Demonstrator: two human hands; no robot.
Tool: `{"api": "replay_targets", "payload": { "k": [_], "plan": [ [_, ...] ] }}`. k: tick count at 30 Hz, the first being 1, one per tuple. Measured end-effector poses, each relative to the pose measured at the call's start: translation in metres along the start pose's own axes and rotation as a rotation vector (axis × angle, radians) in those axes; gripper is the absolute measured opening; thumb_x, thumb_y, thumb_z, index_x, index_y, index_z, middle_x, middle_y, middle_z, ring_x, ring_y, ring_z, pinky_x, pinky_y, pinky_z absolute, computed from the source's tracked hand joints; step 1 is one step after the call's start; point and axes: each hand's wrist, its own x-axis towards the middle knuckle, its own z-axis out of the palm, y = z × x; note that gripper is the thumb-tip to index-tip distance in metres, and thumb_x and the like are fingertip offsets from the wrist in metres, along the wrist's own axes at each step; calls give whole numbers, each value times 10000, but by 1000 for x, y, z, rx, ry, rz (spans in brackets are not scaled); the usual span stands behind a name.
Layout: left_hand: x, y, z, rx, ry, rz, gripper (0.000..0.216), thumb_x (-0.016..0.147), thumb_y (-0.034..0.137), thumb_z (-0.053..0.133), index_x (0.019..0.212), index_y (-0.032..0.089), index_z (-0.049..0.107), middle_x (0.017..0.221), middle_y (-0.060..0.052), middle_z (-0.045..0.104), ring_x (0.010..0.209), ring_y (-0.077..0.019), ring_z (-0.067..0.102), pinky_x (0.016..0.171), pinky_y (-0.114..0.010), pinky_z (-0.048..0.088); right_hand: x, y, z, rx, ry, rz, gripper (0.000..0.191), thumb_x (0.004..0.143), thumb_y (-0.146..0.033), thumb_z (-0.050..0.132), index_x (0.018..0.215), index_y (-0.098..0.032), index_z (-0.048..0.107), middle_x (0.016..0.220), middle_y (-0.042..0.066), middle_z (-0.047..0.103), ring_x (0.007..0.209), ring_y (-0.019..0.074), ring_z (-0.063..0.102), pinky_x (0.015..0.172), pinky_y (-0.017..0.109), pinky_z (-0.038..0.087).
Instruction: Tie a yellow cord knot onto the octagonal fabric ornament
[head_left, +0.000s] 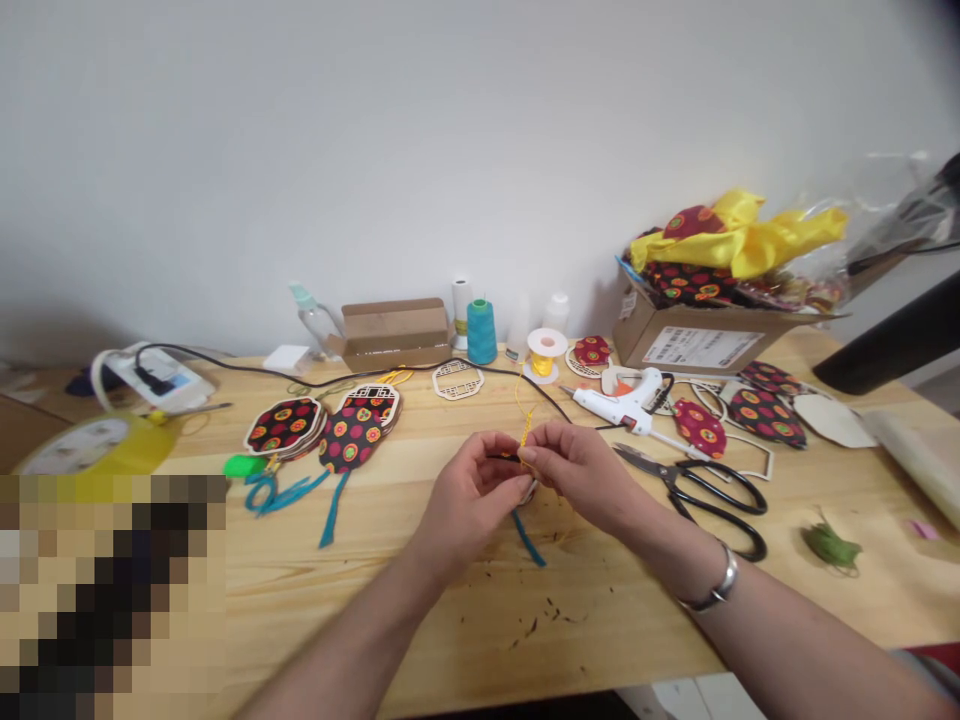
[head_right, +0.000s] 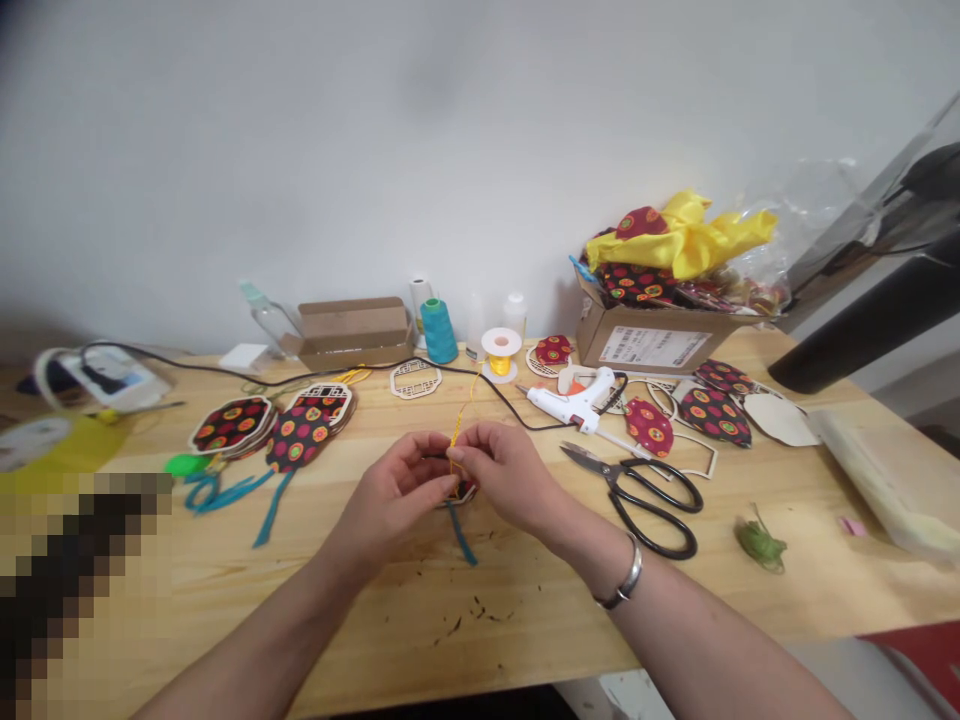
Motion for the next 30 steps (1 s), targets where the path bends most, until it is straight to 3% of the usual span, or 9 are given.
{"api": "replay_targets", "payload": {
  "k": [4, 10, 18, 30],
  "plan": [
    [1, 0, -2, -42, -30, -62, 243, 719, 173, 591, 951, 150, 523, 766, -9, 581, 604, -82, 526, 592, -223, 428, -1, 0, 1, -75, -8, 1, 141, 753, -236, 513, 636, -159, 521, 568, -16, 536, 530, 97, 483, 509, 212, 376],
    [2, 0, -6, -47, -33, -128, 182, 741, 286, 582, 835, 131, 598, 659, 6, 545, 475, -37, 384, 419, -165, 253, -1, 0, -1, -173, 16, -55, 154, 765, -252, 517, 641, -163, 538, 599, -8, 565, 564, 105, 494, 537, 221, 380],
    [2, 6, -8, -102, -38, -208, 197, 698, 312, 630, 682, 118, 606, 579, 23, 534, 382, -9, 295, 379, -183, 137, 0, 1, -3, -133, -20, -23, 134, 751, -249, 527, 654, -164, 564, 613, 4, 577, 578, 115, 501, 543, 233, 380],
    [4, 7, -8, -232, -72, -314, 179, 659, 271, 682, 697, 105, 627, 549, 17, 538, 373, 9, 274, 369, -169, 87, -1, -5, -4, 39, -78, 27, 136, 730, -244, 554, 636, -146, 543, 566, -14, 537, 519, 80, 460, 487, 203, 354]
  ]
}}
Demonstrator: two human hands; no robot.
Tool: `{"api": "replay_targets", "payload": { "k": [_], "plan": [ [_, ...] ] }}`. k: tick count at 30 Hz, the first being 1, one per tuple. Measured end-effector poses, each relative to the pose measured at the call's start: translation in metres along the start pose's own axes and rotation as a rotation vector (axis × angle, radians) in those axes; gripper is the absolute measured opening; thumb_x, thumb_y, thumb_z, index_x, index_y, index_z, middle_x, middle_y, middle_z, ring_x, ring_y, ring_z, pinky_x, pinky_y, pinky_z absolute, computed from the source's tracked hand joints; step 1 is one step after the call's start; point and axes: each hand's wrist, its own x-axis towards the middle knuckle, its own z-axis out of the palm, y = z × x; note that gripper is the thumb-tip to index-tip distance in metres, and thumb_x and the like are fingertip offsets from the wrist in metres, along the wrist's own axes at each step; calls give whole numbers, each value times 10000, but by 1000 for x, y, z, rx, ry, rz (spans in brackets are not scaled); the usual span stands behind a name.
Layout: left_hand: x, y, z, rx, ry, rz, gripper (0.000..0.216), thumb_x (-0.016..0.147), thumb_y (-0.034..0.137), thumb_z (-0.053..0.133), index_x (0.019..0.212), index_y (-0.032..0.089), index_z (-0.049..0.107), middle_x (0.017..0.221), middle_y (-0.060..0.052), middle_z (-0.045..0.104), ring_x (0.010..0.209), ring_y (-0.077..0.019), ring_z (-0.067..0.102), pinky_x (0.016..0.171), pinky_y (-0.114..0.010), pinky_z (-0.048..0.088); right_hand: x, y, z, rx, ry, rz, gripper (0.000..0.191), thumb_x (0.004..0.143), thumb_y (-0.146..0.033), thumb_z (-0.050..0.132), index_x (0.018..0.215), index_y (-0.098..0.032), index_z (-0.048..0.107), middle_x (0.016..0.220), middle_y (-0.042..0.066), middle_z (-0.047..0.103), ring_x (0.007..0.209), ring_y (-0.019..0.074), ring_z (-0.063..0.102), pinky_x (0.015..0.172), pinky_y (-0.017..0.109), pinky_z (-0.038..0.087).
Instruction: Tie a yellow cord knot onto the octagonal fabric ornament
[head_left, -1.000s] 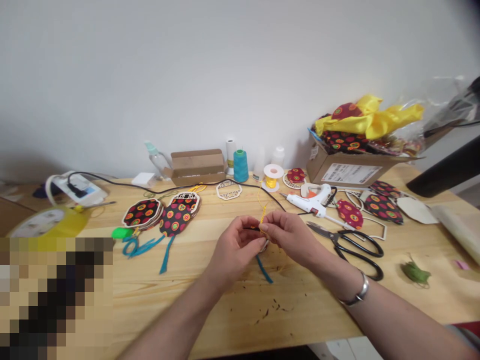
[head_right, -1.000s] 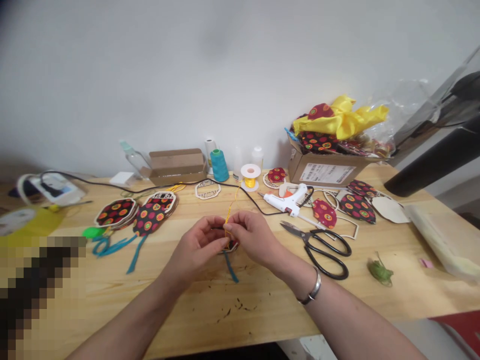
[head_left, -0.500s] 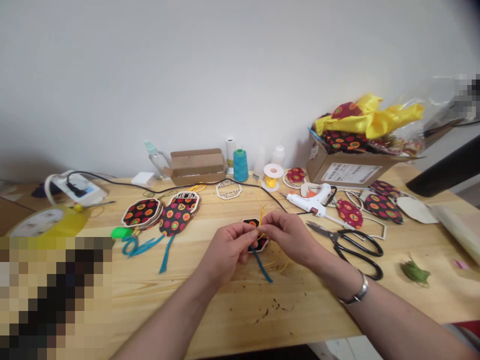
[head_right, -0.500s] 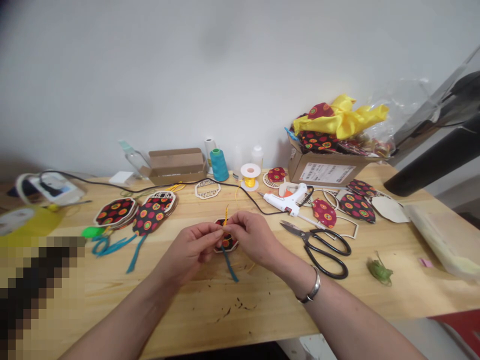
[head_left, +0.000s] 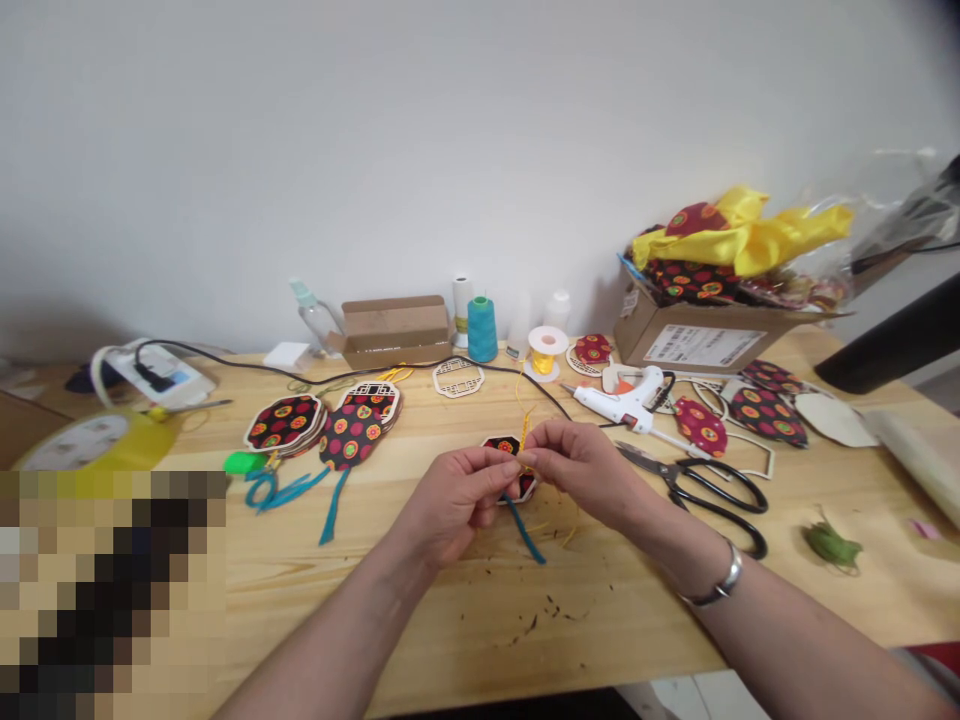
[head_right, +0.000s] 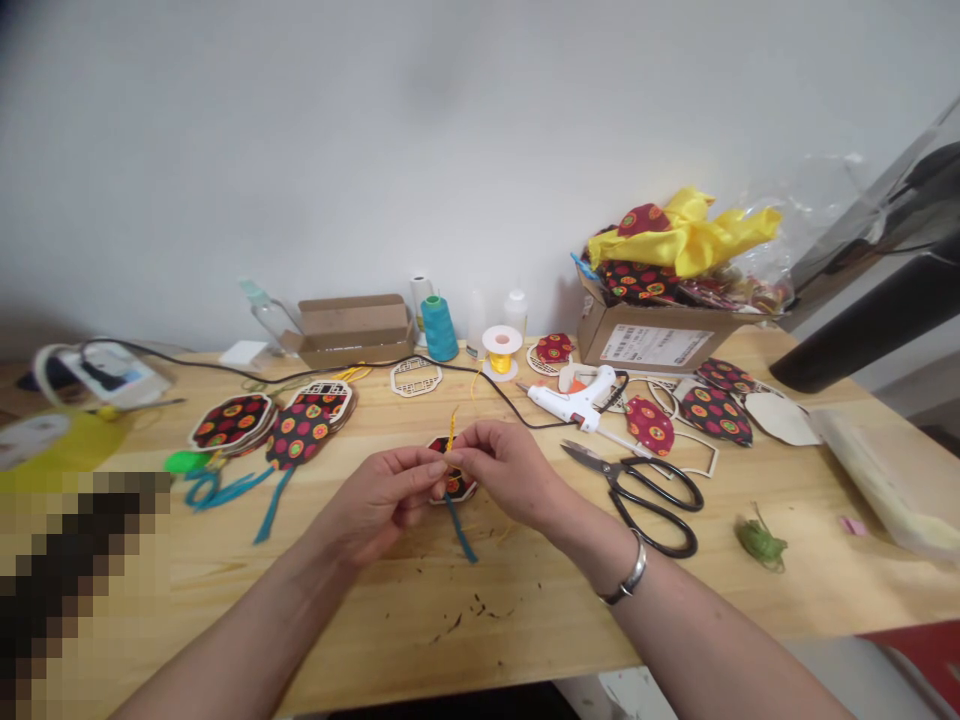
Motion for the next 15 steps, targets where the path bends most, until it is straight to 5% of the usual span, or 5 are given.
{"api": "replay_targets", "payload": {
  "k": [15],
  "plan": [
    [1, -1, -1, 28, 50, 22, 172, 634, 272, 688, 689, 115, 647, 535, 12, 553, 364, 3, 282, 357, -167, 108, -1, 0, 1, 55, -6, 9, 147, 720, -280, 577, 659, -148, 550, 582, -9, 550, 529, 84, 480, 480, 200, 359]
  ]
}}
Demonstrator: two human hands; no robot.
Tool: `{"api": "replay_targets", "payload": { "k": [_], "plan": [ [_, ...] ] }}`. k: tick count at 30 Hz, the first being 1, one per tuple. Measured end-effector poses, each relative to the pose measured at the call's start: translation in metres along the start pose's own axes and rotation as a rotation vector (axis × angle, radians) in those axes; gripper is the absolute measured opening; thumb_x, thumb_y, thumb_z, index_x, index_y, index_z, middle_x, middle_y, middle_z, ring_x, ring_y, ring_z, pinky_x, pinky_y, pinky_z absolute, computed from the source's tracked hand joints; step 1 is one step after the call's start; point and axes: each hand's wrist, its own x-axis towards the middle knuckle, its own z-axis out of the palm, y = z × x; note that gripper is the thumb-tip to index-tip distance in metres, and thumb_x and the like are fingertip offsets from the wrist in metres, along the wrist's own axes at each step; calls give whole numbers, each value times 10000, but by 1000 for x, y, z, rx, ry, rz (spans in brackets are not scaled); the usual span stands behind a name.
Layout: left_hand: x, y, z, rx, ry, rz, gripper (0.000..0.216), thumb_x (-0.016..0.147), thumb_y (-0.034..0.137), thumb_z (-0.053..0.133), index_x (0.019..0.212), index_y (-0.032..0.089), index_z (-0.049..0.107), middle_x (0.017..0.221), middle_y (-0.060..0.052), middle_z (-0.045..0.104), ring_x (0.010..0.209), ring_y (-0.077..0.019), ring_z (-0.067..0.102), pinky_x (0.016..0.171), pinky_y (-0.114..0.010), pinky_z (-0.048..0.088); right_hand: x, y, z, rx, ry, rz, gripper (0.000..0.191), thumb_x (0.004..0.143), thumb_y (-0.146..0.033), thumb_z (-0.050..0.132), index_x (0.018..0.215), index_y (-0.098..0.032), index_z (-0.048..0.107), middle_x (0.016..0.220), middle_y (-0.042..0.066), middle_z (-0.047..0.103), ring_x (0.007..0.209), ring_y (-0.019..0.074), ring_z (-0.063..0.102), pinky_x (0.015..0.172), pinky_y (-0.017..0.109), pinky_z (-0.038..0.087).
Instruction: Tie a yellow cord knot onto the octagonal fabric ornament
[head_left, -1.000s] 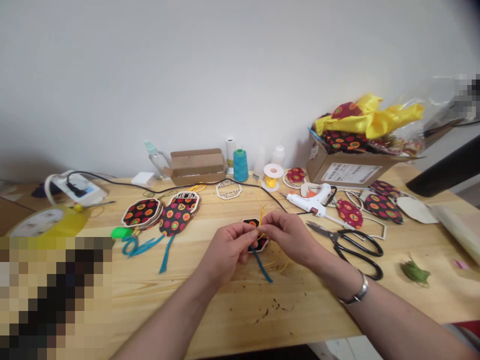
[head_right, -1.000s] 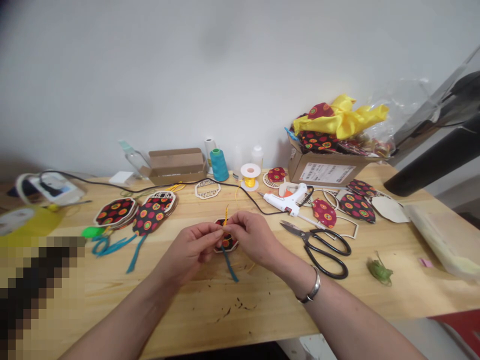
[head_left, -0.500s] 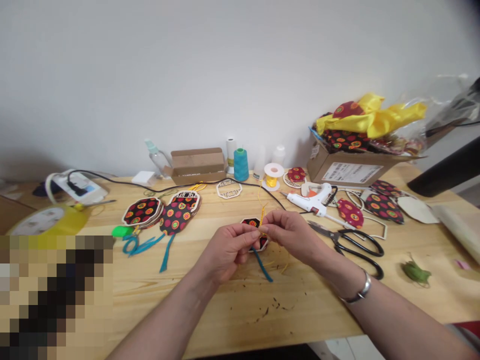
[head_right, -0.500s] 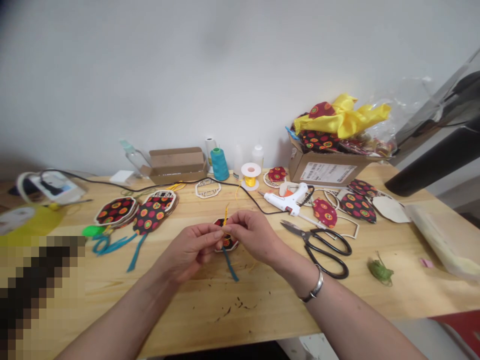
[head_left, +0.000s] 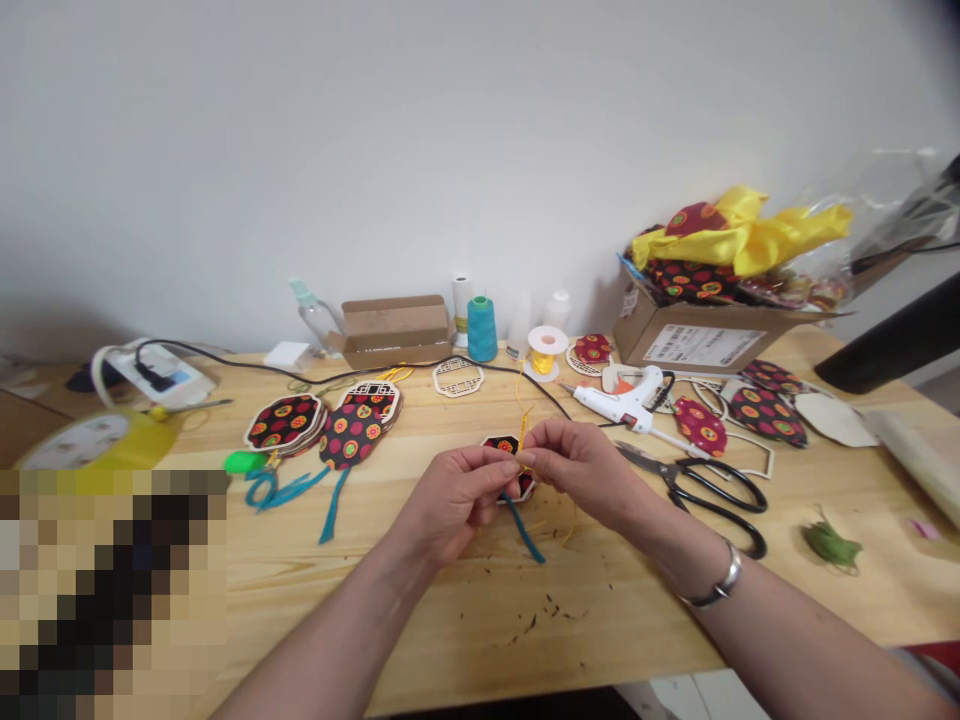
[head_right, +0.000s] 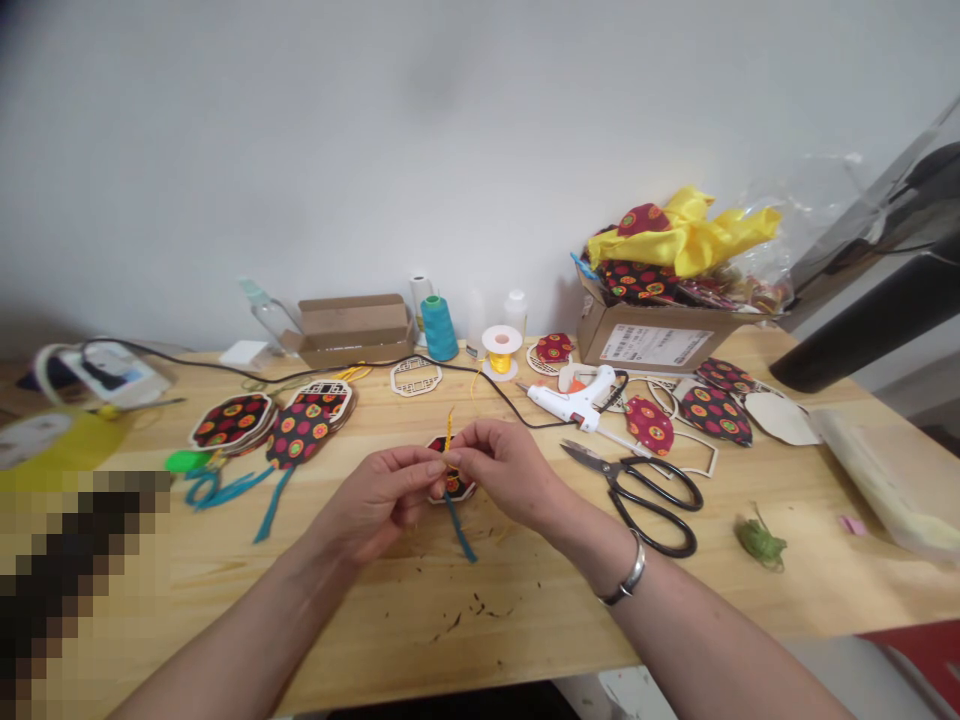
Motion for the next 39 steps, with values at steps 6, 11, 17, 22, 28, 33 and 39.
{"api": "replay_targets", "payload": {
  "k": [6, 11, 17, 22, 28, 33, 39],
  "plan": [
    [0, 1, 0, 33, 26, 29, 144, 649, 259, 662, 676, 119, 641, 535, 12, 567, 355, 2, 300, 343, -160, 126, 1, 1, 1, -90, 35, -40, 138, 729, -266, 565, 660, -147, 556, 581, -15, 527, 530, 81, 450, 490, 203, 351],
    [-1, 0, 1, 42, 34, 32, 155, 644, 271, 660, 667, 120, 633, 536, 13, 559, 357, -2, 292, 344, -161, 128, 1, 1, 0, -141, 41, -63, 156, 734, -273, 556, 635, -152, 550, 564, -20, 510, 525, 82, 430, 481, 202, 334],
    [-2, 1, 2, 63, 1, 46, 180, 653, 297, 664, 690, 121, 647, 569, 5, 569, 367, -1, 282, 357, -165, 121, -1, 0, -1, -111, 22, -64, 157, 740, -275, 552, 637, -159, 533, 557, -20, 512, 518, 83, 436, 474, 198, 339],
    [-2, 1, 1, 54, -3, 42, 175, 646, 292, 675, 695, 125, 654, 563, 7, 575, 363, 4, 281, 358, -166, 116, -1, 2, -1, -71, 2, -69, 153, 749, -279, 553, 660, -156, 531, 580, -13, 523, 531, 83, 453, 482, 197, 347],
    [-2, 1, 1, 50, 9, 27, 132, 652, 260, 670, 677, 132, 656, 539, 17, 573, 351, 8, 279, 352, -166, 117, -1, 2, 0, -89, 1, -85, 163, 758, -268, 546, 644, -153, 525, 565, -18, 499, 523, 78, 428, 477, 197, 331],
    [-1, 0, 0, 72, 59, 55, 148, 651, 277, 662, 669, 131, 647, 545, 10, 592, 344, 0, 295, 344, -172, 123, -2, 1, 0, -159, -13, -108, 166, 801, -281, 497, 699, -160, 546, 610, -9, 539, 545, 85, 444, 503, 206, 342],
    [3, 1, -1, 44, 189, 152, 162, 653, 268, 660, 689, 112, 646, 568, -14, 625, 332, 2, 288, 346, -174, 143, -5, -1, -6, -564, 113, -161, 269, 857, -339, 420, 700, -177, 567, 643, 1, 579, 597, 114, 478, 539, 227, 338]
  ]
}}
